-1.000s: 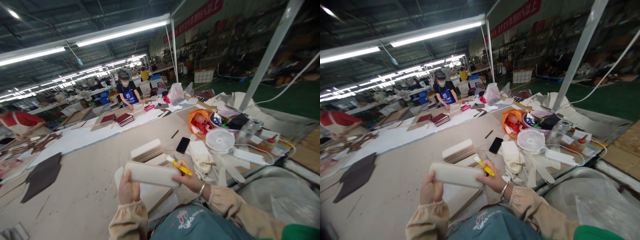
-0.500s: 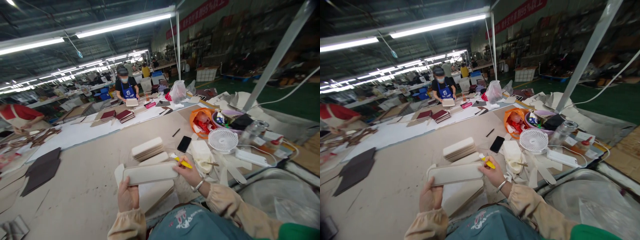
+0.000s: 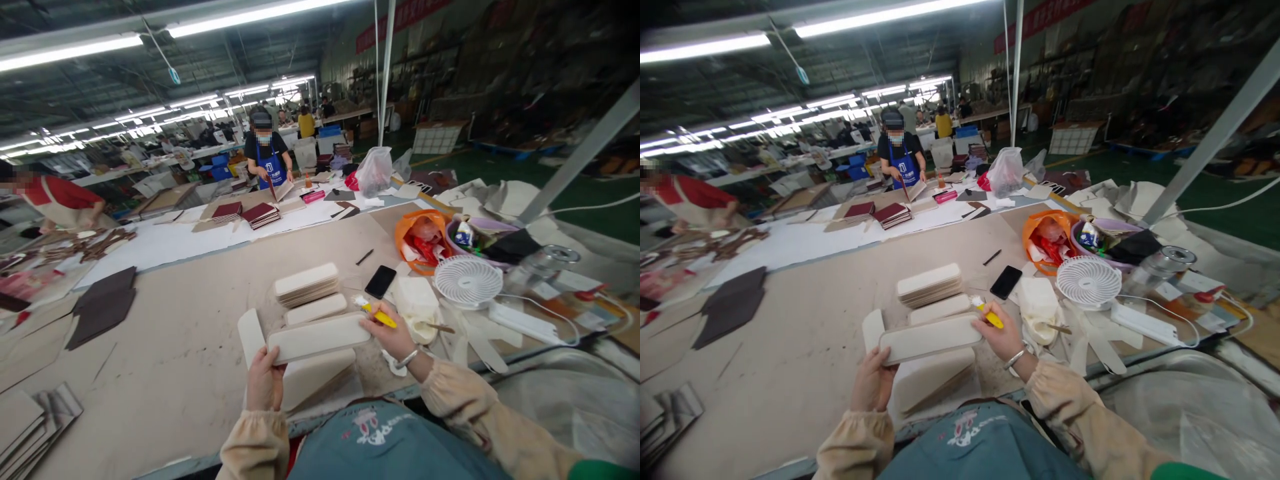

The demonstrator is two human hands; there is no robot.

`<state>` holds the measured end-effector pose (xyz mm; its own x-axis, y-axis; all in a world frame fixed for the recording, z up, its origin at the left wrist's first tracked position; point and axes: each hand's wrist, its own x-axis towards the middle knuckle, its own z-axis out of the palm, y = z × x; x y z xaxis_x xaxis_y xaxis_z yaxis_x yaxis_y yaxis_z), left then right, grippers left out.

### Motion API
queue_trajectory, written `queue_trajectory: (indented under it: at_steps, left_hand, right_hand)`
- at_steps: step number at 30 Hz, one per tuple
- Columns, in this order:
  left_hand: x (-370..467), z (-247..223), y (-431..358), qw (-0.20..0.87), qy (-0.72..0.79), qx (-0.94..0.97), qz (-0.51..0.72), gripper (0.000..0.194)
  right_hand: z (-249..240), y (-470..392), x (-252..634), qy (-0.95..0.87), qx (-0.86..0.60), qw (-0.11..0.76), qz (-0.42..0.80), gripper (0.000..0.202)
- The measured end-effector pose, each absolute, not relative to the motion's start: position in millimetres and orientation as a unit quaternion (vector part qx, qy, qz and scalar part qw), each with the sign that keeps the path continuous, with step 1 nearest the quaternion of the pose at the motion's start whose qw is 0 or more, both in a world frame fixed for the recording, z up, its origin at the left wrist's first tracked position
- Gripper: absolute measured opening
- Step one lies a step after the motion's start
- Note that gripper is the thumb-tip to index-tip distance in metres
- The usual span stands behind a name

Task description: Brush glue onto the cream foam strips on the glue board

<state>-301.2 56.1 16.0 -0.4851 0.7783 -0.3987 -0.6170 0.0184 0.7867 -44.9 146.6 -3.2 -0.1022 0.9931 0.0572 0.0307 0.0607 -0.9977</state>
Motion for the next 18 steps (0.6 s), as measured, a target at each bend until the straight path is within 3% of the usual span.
queue_trajectory:
  at_steps: [11,18]
  left_hand:
    - [-316,-7,67,0.515,0.530,0.078,0.669,0.028]
    - [-332,-47,77,0.527,0.623,0.117,0.565,0.033]
  right_hand:
    - [-15,154,-55,-0.561,-0.497,0.455,0.481,0.037]
    - [-62,166,-59,-0.535,-0.546,0.461,0.451,0.039]
